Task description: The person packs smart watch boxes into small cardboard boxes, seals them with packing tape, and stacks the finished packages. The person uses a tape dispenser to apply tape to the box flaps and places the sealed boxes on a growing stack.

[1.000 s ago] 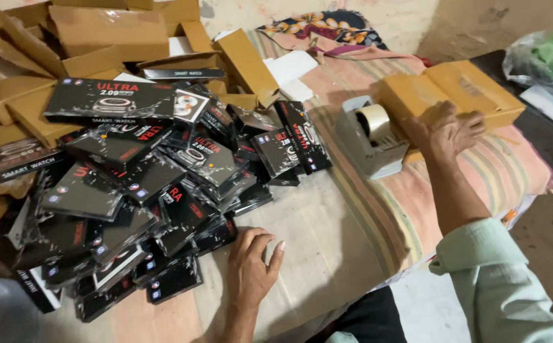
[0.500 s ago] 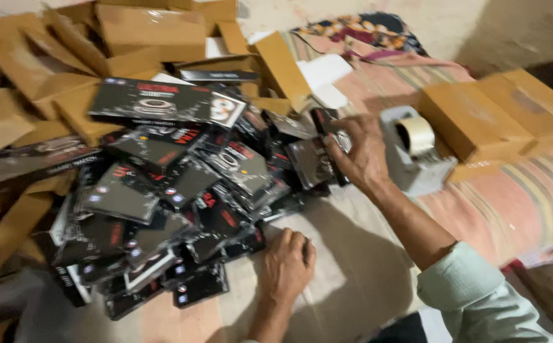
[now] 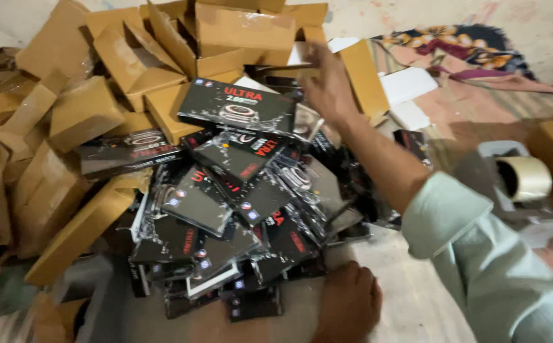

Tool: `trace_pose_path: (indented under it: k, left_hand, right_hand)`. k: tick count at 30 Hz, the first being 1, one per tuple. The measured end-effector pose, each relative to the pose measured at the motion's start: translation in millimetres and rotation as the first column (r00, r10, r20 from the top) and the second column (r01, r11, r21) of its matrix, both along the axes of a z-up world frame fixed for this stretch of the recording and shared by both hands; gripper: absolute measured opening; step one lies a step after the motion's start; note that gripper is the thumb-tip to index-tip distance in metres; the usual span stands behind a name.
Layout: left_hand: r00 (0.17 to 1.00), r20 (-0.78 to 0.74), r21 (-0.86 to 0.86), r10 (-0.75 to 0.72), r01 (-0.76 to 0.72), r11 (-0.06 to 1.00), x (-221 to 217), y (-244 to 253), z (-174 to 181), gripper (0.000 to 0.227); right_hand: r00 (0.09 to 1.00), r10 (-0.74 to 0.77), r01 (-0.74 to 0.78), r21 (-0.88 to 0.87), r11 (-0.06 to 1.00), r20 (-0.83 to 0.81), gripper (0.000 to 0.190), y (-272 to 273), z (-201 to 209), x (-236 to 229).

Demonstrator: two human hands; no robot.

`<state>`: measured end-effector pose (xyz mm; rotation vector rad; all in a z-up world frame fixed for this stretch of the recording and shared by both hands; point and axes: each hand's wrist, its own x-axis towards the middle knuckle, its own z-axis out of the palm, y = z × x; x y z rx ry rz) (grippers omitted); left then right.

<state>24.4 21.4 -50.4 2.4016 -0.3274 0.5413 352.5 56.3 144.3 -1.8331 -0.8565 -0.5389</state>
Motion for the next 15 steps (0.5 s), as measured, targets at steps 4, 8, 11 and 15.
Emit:
trace_pose_path:
  k: [4,8,11,15]
  left_hand:
    - [1.000,0.029,-0.031,0.007,-0.006,0.999,-0.2,-1.2,-10.6,0.020]
    - [0.998,0.066,0.001,0.011,-0.011,1.000,3.7,-2.9,-24.4,0.023]
    - [0.999,-0.042,-0.083,-0.034,0.030,0.996,1.9,-1.8,-24.8,0.021]
    - [1.000,-0.012,-0.028,0.008,-0.008,1.000,6.0,-0.6,-8.5,0.022]
  right_hand:
    - [0.985,-0.130,0.136,-0.052,0.989,0.109,0.085,41.9,5.9,81.7]
    - [0.983,-0.099,0.127,-0.179,0.976,0.155,0.099,54.2,18.2,115.3]
    - [0.952,-0.158,0.246,-0.352,0.903,0.260,0.061,53.5,20.0,112.6]
    - [0.960,-0.132,0.164,-0.115,0.980,0.246,0.019,36.4,37.4,92.5]
